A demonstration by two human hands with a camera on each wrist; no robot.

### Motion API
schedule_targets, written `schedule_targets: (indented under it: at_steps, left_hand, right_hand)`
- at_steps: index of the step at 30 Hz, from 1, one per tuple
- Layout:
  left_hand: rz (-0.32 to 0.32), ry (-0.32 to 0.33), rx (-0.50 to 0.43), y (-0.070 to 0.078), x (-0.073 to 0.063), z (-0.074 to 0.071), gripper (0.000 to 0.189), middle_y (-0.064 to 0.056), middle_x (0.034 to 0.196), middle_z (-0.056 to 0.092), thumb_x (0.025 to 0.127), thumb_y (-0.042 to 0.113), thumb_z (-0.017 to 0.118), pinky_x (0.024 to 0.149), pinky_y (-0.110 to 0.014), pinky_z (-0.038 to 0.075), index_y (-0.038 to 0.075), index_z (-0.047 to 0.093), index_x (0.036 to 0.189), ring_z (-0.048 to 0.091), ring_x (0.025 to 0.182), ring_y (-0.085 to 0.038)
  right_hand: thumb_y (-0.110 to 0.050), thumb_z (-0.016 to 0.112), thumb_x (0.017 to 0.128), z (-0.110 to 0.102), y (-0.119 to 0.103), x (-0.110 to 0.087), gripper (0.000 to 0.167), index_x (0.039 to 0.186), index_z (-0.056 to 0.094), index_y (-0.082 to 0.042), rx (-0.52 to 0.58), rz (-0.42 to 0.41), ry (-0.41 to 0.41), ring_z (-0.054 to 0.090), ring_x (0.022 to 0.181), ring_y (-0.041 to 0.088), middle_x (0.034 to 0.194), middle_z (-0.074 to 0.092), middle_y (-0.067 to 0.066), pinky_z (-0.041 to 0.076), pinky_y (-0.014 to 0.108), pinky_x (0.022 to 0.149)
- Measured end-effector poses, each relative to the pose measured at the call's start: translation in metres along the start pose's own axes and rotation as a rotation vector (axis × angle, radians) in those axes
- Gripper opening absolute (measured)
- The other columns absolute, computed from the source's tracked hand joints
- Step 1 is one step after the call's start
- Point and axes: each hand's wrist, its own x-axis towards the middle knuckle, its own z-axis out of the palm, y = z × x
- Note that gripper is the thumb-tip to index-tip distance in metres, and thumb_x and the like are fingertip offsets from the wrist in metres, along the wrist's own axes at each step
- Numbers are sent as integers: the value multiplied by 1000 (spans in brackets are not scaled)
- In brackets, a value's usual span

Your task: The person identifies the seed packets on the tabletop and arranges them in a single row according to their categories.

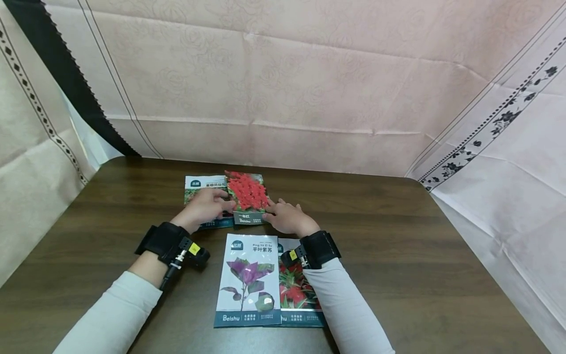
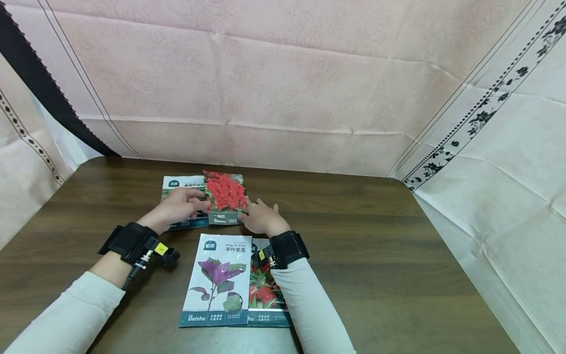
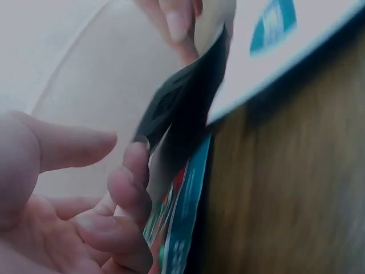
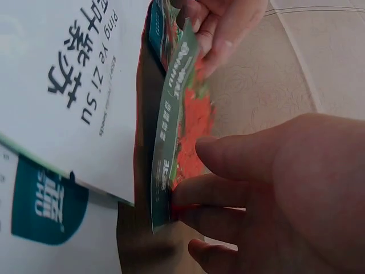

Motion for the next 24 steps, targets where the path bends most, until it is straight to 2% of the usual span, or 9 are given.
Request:
schedule_targets:
  at_steps: [3, 7, 10, 13, 15, 17, 20, 22, 24]
  left_hand:
    - [18, -11, -38, 4, 1, 7, 31, -5, 78, 62, 99, 26, 55, 62, -28, 39, 2, 58, 117, 52, 66, -18]
    - [48, 3, -37, 6, 0, 14, 22, 4, 60, 41, 98, 23, 57, 61, -29, 35, 2, 53, 98, 51, 66, -21]
    - [48, 5, -44, 5, -2, 15, 31, 4, 62, 42, 98, 22, 57, 64, -29, 39, -1, 52, 118, 54, 71, -21]
    - [32, 3, -49, 4, -2, 15, 49, 3, 66, 47, 98, 21, 56, 70, -29, 45, -3, 42, 138, 58, 78, -21]
    - [31, 2, -54, 3, -2, 15, 53, 3, 66, 48, 98, 20, 56, 72, -30, 47, -3, 38, 142, 59, 82, -22]
    - [34, 7, -64, 2, -2, 15, 51, 3, 65, 48, 98, 19, 56, 73, -30, 47, -2, 39, 142, 59, 82, -23]
    - [50, 18, -70, 3, -2, 13, 51, 3, 64, 46, 98, 18, 56, 72, -30, 47, -1, 38, 142, 58, 80, -22]
    - [57, 26, -76, 4, -3, 12, 51, 3, 66, 48, 98, 18, 56, 69, -30, 45, -1, 38, 143, 57, 76, -21]
    - [58, 27, -82, 6, -5, 9, 51, 4, 65, 45, 99, 19, 55, 65, -29, 41, 0, 37, 143, 54, 71, -20]
  right_hand:
    - [-35, 40, 104, 0, 0, -1, 46, 146, 43, -15, 3, 4, 2, 12, 151, 26, 159, 26, 2, 4, 61, 117]
    - [-34, 39, 104, -1, -1, -1, 47, 146, 42, -14, 4, 4, 6, 12, 151, 25, 159, 26, 2, 3, 61, 117]
    - [-35, 39, 104, 0, 0, -1, 47, 147, 41, -15, 6, 1, 4, 12, 151, 25, 159, 26, 1, 4, 61, 117]
    - [-34, 39, 104, 1, 1, 0, 47, 147, 41, -14, 18, -6, 7, 12, 151, 26, 159, 27, 1, 4, 61, 117]
    - [-34, 40, 104, 1, 2, 0, 46, 145, 44, -13, 33, -16, 31, 14, 151, 27, 158, 30, 3, 5, 61, 117]
    - [-33, 42, 104, -1, 2, 1, 44, 142, 49, -12, 62, -36, 88, 19, 149, 29, 154, 38, 6, 9, 60, 117]
    - [-32, 47, 102, -5, 3, 1, 39, 133, 58, -10, 150, -56, 228, 43, 138, 29, 142, 54, 11, 30, 54, 113]
    - [-31, 53, 100, -8, 4, 1, 33, 123, 65, -10, 226, -58, 342, 60, 111, 26, 122, 66, 14, 46, 45, 96]
    - [-30, 58, 97, -11, 4, 1, 26, 109, 68, -10, 291, -43, 456, 60, 87, 21, 103, 68, 10, 49, 36, 77]
